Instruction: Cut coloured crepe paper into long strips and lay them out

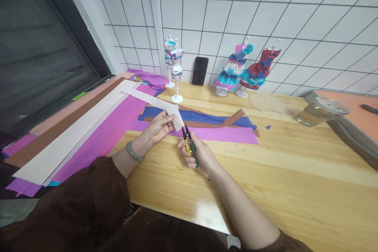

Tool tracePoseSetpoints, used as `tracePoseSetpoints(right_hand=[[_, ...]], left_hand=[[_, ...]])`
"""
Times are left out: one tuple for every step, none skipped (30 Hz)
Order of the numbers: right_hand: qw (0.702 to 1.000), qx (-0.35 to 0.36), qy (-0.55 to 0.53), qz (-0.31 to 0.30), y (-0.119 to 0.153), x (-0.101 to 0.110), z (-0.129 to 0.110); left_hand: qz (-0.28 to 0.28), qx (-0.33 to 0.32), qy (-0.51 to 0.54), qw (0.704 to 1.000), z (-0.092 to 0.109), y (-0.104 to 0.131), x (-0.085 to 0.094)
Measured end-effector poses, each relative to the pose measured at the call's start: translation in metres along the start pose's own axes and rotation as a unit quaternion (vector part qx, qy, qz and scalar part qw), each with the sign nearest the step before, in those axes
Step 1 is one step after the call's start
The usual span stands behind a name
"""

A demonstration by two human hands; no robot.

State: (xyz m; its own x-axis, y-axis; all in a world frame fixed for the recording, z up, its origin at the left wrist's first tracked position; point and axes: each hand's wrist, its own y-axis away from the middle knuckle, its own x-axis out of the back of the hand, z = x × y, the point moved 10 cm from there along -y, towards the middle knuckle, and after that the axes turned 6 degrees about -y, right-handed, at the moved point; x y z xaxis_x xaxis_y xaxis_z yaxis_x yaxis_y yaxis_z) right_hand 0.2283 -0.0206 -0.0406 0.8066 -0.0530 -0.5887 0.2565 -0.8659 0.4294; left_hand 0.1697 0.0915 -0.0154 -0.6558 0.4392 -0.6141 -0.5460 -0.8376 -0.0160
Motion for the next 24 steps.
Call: tracePoseSetpoints(right_hand=[[1.0,0.002,-0.007,-0.002,0.0,0.0,-0.001],[1.0,0.004,-0.014,-0.005,0.0,0.0,-0.001],[1.0,0.005,-0.022,-0.008,-0.001,0.0,-0.001],[1.0,0.004,-0.029,-0.011,-0.001,0.0,-0.001],[0.999,0.002,-0.036,-0.013,-0.001,0.0,-0.001],[0.999,0.001,-0.043,-0.016,-0.002,0.0,-0.001],[0.999,-0.001,-0.049,-0.017,-0.002,0.0,-0.001],[0.998,-0.001,-0.055,-0.019,-0.002,0.0,-0.001],[0.998,-0.001,-0.06,-0.021,-0.003,0.0,-0.001],[0.998,-0.001,-0.064,-0.023,-0.003,0.001,-0.002],[0.998,0.0,-0.066,-0.024,-0.003,0.001,-0.002],[0.997,0.0,-0.067,-0.025,-0.003,0.002,-0.002],[0.997,0.001,-0.068,-0.026,-0.003,0.003,-0.003],[0.997,0.002,-0.068,-0.025,-0.003,0.003,-0.003],[0.997,0.004,-0.068,-0.024,-0.003,0.004,-0.004],[0.998,0.004,-0.067,-0.022,-0.003,0.005,-0.004],[0.998,0.004,-0.065,-0.019,-0.003,0.005,-0.004],[0.998,0.003,-0.061,-0.017,-0.003,0.006,-0.004],[0.998,0.002,-0.057,-0.015,-0.003,0.006,-0.004],[0.999,0.001,-0.053,-0.014,-0.003,0.006,-0.003],[0.999,-0.001,-0.048,-0.014,-0.003,0.005,-0.003],[0.999,-0.003,-0.044,-0.015,-0.003,0.005,-0.002],[0.999,-0.004,-0.04,-0.016,-0.003,0.004,-0.002],[0.999,-0.006,-0.036,-0.016,-0.003,0.004,-0.001]], left_hand=[[-0.002,-0.002,-0.003,1.0,0.0,0.0,-0.001],[-0.003,-0.002,-0.008,1.0,0.0,0.0,-0.001],[-0.004,-0.002,-0.014,1.0,0.0,0.001,-0.002],[-0.004,0.001,-0.019,1.0,-0.001,0.001,-0.002],[-0.003,0.004,-0.025,1.0,-0.002,0.001,-0.002],[-0.001,0.008,-0.031,0.999,-0.004,0.001,-0.002],[0.0,0.01,-0.036,0.999,-0.005,0.001,-0.002],[-0.001,0.011,-0.042,0.999,-0.006,0.001,-0.002],[-0.002,0.012,-0.047,0.999,-0.006,0.001,-0.002],[-0.004,0.015,-0.052,0.999,-0.008,0.001,-0.002],[-0.005,0.019,-0.057,0.998,-0.009,0.002,-0.002],[-0.007,0.026,-0.062,0.998,-0.011,0.002,-0.003],[-0.008,0.032,-0.065,0.997,-0.012,0.002,-0.003],[-0.01,0.04,-0.066,0.997,-0.014,0.002,-0.003],[-0.013,0.045,-0.065,0.997,-0.015,0.003,-0.003],[-0.017,0.05,-0.063,0.997,-0.015,0.003,-0.004],[-0.022,0.054,-0.058,0.997,-0.016,0.003,-0.005],[-0.025,0.057,-0.052,0.997,-0.016,0.004,-0.006],[-0.029,0.061,-0.043,0.997,-0.016,0.004,-0.006],[-0.033,0.064,-0.034,0.997,-0.016,0.004,-0.007],[-0.039,0.067,-0.025,0.997,-0.017,0.005,-0.008],[-0.044,0.07,-0.016,0.996,-0.017,0.005,-0.008],[-0.049,0.072,-0.008,0.996,-0.017,0.005,-0.009],[-0.052,0.073,-0.001,0.996,-0.017,0.006,-0.01]])
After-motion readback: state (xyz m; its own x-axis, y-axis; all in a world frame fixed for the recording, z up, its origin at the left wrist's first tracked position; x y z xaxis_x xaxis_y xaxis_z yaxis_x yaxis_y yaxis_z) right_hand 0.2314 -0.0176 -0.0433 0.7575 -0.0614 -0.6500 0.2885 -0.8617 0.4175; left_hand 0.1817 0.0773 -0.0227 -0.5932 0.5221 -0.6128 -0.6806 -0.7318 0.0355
